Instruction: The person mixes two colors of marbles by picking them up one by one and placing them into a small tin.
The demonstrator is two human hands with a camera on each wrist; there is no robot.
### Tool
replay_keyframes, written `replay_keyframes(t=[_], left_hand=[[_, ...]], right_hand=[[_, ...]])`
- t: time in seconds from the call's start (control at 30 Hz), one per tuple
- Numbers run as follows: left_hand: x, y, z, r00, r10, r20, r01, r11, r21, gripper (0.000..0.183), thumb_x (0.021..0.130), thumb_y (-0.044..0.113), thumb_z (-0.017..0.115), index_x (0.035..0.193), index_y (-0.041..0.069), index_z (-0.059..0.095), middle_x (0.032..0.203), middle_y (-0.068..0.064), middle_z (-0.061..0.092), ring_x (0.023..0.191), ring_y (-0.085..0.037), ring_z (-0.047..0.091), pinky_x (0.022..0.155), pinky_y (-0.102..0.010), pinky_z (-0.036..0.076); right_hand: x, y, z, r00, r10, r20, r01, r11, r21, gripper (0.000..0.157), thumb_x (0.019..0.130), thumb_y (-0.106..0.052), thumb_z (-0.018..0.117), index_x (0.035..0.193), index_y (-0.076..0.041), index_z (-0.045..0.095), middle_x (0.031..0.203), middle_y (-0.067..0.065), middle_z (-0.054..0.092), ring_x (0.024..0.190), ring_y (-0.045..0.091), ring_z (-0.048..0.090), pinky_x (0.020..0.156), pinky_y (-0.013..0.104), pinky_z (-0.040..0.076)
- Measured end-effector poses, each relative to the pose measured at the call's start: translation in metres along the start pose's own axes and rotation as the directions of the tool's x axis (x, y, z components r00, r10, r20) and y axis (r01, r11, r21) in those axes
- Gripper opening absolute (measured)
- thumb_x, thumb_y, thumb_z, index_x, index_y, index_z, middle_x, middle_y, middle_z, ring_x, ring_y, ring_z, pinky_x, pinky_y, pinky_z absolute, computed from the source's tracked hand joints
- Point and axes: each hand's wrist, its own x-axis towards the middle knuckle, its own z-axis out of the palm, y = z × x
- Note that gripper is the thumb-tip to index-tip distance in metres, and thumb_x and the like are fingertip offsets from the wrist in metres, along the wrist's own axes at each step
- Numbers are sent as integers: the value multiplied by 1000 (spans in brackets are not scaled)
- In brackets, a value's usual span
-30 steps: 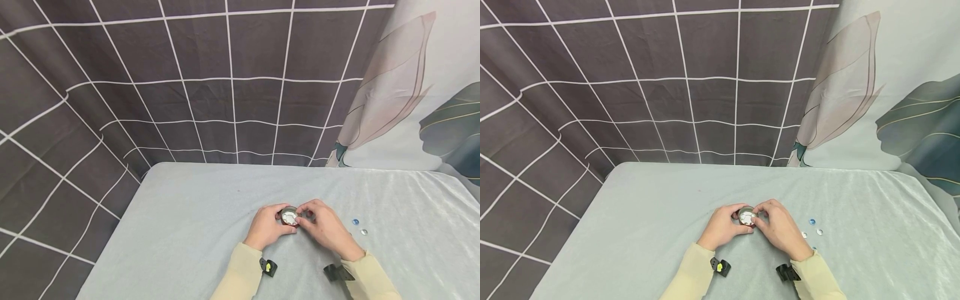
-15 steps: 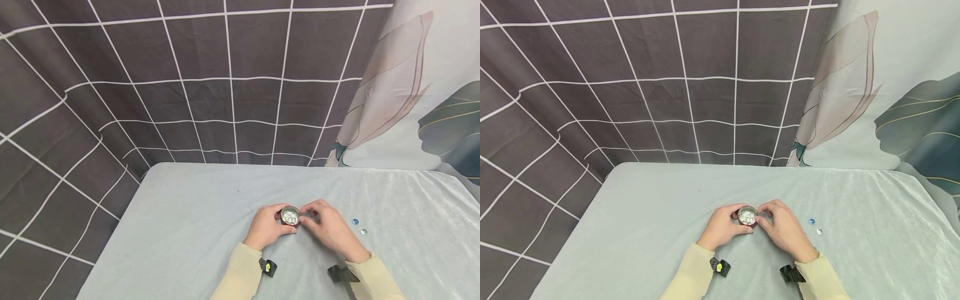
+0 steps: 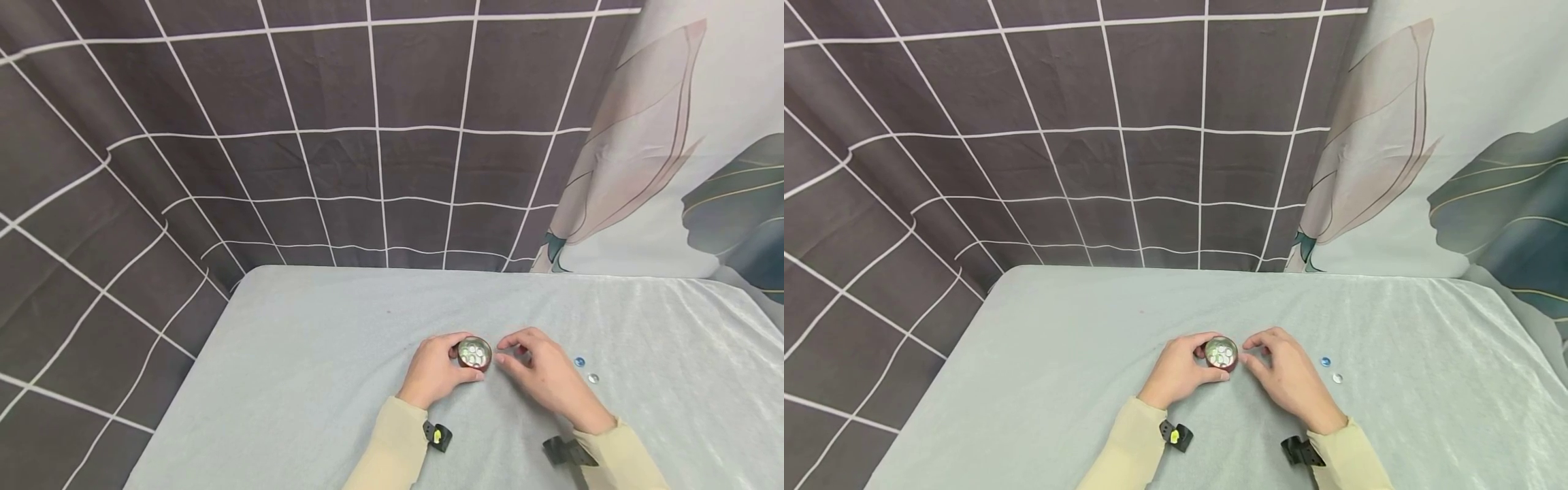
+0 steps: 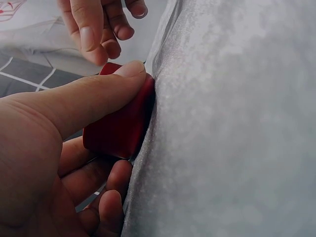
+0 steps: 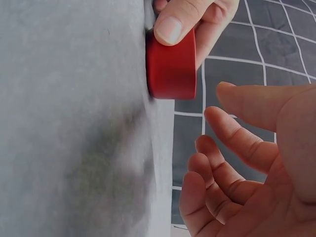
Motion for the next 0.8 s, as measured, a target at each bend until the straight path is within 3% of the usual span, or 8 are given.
replay_keyframes(t=[0.8], left_hand=[[1, 0, 2, 1000, -9, -2, 9, 1000, 11, 57, 69, 31, 93, 122, 24, 73, 106, 10, 72, 95, -4, 61, 88, -27, 48]], right_hand=[[-11, 11, -15, 1000, 3, -25, -3, 1000, 2, 11, 87, -14, 78, 97, -12, 73, 97, 2, 65, 77, 15, 56, 66, 30, 48]])
